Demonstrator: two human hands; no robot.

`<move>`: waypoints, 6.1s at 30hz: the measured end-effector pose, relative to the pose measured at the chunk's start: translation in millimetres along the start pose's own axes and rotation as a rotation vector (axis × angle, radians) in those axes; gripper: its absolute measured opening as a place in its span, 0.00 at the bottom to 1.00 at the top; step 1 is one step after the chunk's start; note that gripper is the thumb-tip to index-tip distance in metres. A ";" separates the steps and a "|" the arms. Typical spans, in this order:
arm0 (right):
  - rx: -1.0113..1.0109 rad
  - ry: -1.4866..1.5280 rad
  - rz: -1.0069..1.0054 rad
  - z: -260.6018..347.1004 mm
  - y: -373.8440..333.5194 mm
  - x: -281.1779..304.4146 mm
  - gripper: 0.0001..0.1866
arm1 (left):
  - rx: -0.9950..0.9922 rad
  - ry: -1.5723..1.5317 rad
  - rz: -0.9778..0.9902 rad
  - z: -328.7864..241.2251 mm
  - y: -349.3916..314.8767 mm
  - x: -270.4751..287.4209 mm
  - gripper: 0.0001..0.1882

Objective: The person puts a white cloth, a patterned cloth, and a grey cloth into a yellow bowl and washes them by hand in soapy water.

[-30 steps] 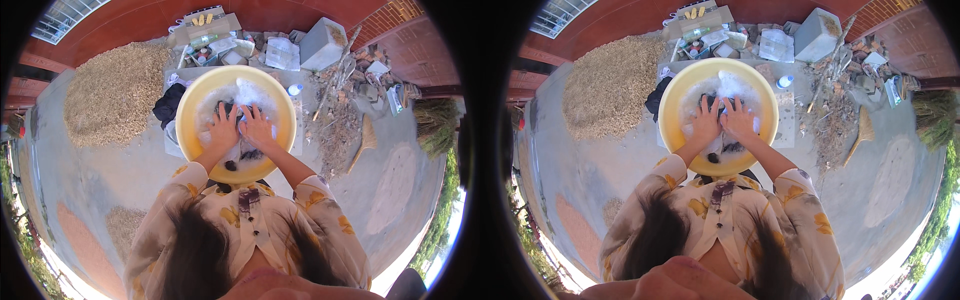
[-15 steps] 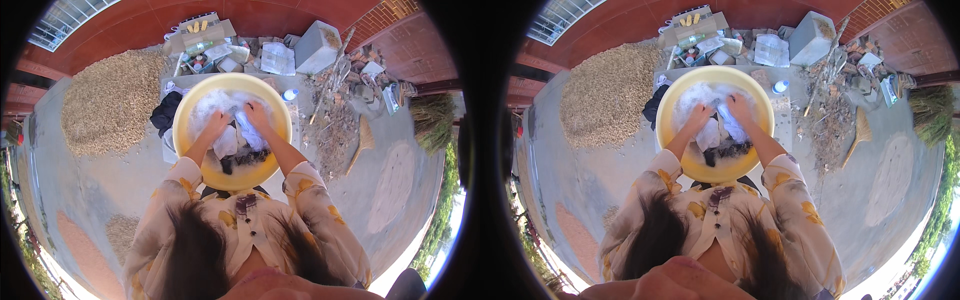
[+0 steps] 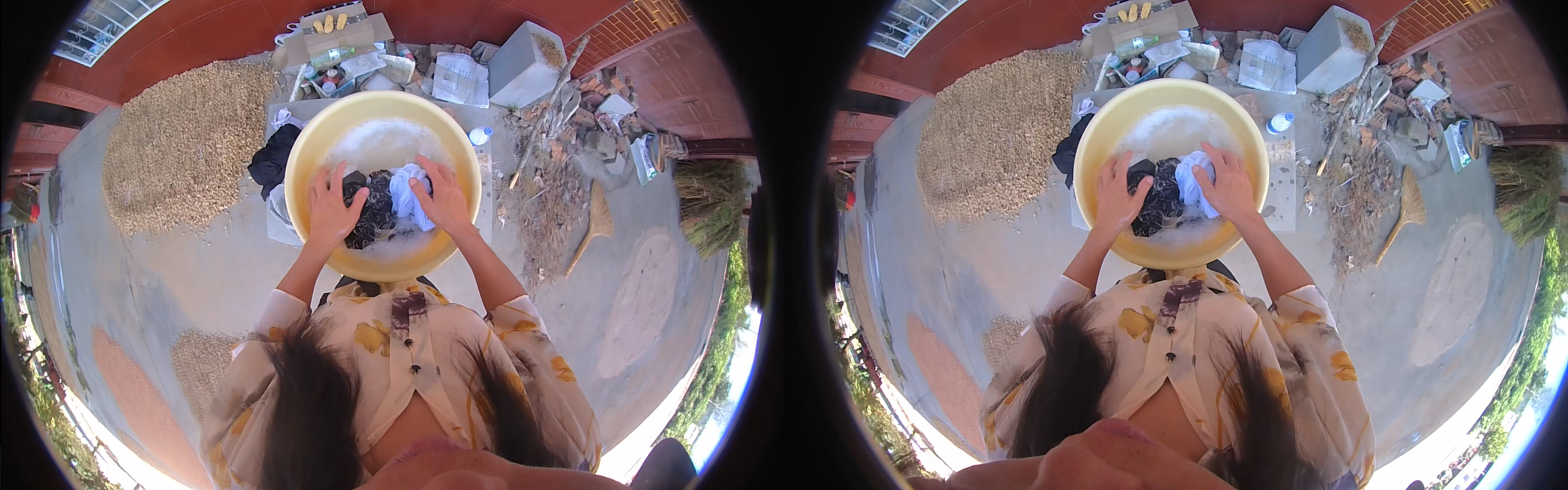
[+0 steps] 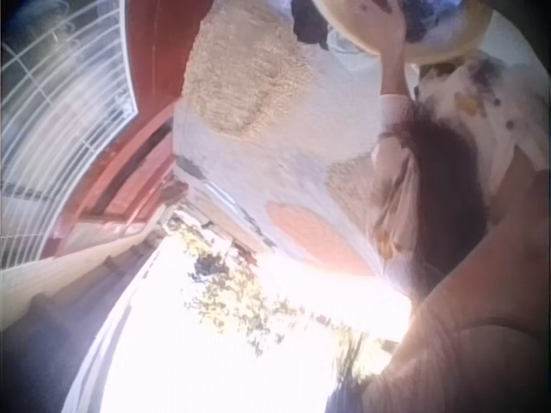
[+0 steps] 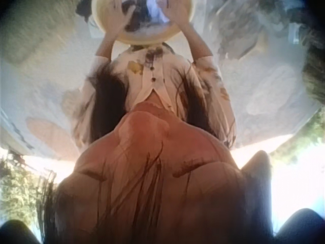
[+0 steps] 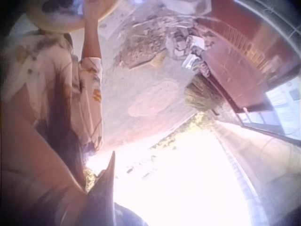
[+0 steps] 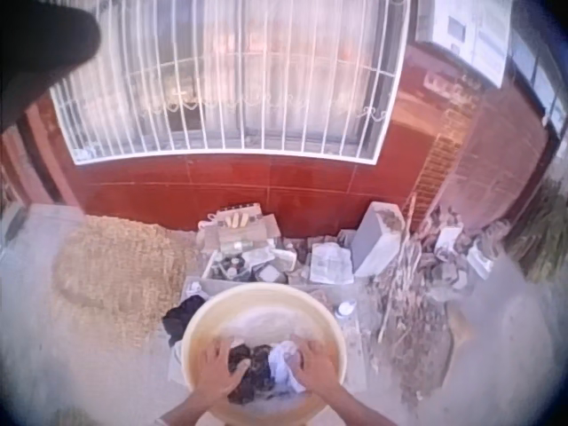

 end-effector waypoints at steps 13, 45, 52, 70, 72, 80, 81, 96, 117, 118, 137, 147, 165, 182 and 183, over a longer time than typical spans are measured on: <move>-0.148 -0.236 0.472 -15.1 75.2 -123.9 0.25 | 0.355 0.259 0.497 34.7 56.2 -139.5 0.21; -0.029 -0.392 0.798 -18.5 45.5 -129.4 0.19 | -0.103 0.467 0.235 17.0 36.6 -122.4 0.31; 0.140 -0.471 0.634 -61.7 68.7 -157.9 0.25 | -0.049 0.128 0.175 12.9 82.9 -110.8 0.15; -0.131 -0.251 0.241 -0.3 15.2 -42.3 0.32 | 0.062 0.182 0.122 -6.5 12.2 -29.2 0.34; -0.117 -0.332 0.292 0.1 23.3 -67.4 0.32 | 0.085 0.392 0.134 -16.5 10.2 -52.5 0.37; -0.140 -0.207 0.609 -46.8 60.0 -121.6 0.21 | 0.150 0.385 0.486 6.9 62.1 -109.2 0.27; -0.189 -0.044 0.534 -51.8 64.1 -123.0 0.19 | 0.188 0.390 0.510 15.0 69.2 -115.3 0.24; -0.048 0.680 -0.197 -20.8 16.4 18.6 0.14 | 0.428 -1.049 0.253 47.9 66.3 -10.2 0.18; 0.106 -0.523 0.493 -108.6 54.4 -168.6 0.17 | -0.174 0.423 0.214 22.0 75.3 -154.0 0.31; 0.085 -0.495 0.470 -116.3 58.2 -173.4 0.18 | -0.108 0.400 0.237 18.7 80.3 -151.5 0.29; -0.189 0.752 -0.033 -17.0 16.0 20.9 0.12 | 0.086 -0.431 0.499 32.0 24.2 12.0 0.21; -0.141 -0.403 0.245 -1.6 15.4 -40.3 0.27 | -0.163 0.299 0.145 -47.8 1.8 -47.8 0.34; -0.409 0.363 -0.019 -79.7 72.0 -59.1 0.24 | 0.273 -0.268 0.287 28.0 104.1 -93.7 0.28; 0.051 -0.477 0.201 7.7 -1.4 -37.4 0.34 | -0.185 0.344 0.214 -37.6 -3.7 -38.2 0.36; 0.046 -0.487 0.234 5.9 3.5 -47.5 0.33 | -0.142 0.424 0.267 -41.2 -3.3 -54.8 0.37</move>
Point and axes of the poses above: each hand's wrist, its own y-axis towards the middle knuckle, its own x-axis out of the back of the hand, z = x × y, the point moved 7 cm from there along y, towards the middle knuckle, and after that the axes turned 12 degrees about x, right-handed, at the moved point
